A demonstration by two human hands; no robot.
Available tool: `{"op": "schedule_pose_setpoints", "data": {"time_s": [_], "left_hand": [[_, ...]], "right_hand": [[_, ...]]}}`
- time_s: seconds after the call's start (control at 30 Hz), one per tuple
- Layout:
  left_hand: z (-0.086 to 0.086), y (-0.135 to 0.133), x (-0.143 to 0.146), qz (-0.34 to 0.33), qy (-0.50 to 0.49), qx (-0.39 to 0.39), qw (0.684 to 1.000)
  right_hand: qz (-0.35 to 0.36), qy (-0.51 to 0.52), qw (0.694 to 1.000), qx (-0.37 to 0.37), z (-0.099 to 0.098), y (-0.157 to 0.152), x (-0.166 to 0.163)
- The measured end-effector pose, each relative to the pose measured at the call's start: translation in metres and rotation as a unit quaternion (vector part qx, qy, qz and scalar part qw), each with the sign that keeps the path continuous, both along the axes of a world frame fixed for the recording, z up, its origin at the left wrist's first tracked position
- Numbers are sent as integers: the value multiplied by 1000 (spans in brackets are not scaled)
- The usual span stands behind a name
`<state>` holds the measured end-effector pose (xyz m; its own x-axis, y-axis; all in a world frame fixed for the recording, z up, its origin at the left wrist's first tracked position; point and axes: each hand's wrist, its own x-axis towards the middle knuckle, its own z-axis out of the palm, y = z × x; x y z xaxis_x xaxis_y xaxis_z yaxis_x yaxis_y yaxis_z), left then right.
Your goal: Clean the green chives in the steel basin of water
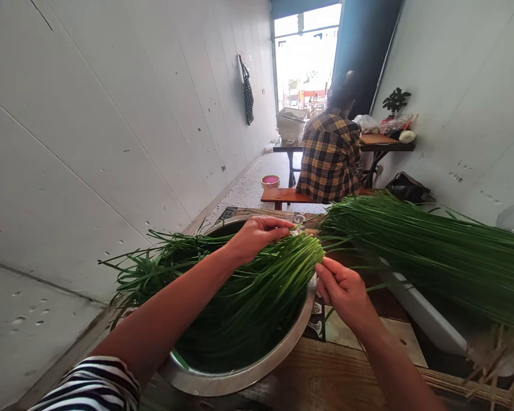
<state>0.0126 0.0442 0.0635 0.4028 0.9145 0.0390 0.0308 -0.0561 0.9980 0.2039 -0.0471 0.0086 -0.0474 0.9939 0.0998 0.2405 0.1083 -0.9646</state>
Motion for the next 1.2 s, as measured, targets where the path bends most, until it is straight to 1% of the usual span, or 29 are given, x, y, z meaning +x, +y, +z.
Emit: {"op": "schedule_pose_setpoints", "data": {"time_s": [0.3,0.4,0.5,0.6,0.7,0.8,0.87,0.97,1.03,1.1,1.13,1.2], "left_hand": [[-6,1,2,-1,20,51,999],[-5,0,3,5,18,65,998],[-5,0,4,6,17,63,998],[-8,1,4,-2,21,58,998],[-9,2,4,-16,34,77,996],[-5,0,3,-24,57,91,994],[0,-2,1,-36,64,86,994],[5,-3,-1,-65,40,73,994],[4,-3,0,-90,23,55,994],[2,-3,1,-110,16,20,994],[0,-3,2,-109,14,0,994],[-1,-2,3,-85,5,-22,996]], "right_hand": [[13,5,1000,-5,2,-5,-2],[1,9,1000,-3,2,-6,-4],[-7,22,1000,-3,-2,-5,-5],[5,23,1000,-6,-5,-2,-2],[14,17,1000,2,-6,1,1],[19,8,1000,11,-5,2,4],[23,1,1000,21,-3,2,4],[33,2,999,26,-1,2,3],[39,10,999,19,-1,2,2],[33,11,999,15,-1,2,2],[24,3,1000,16,0,2,4],[7,-34,999,18,3,1,8]]}}
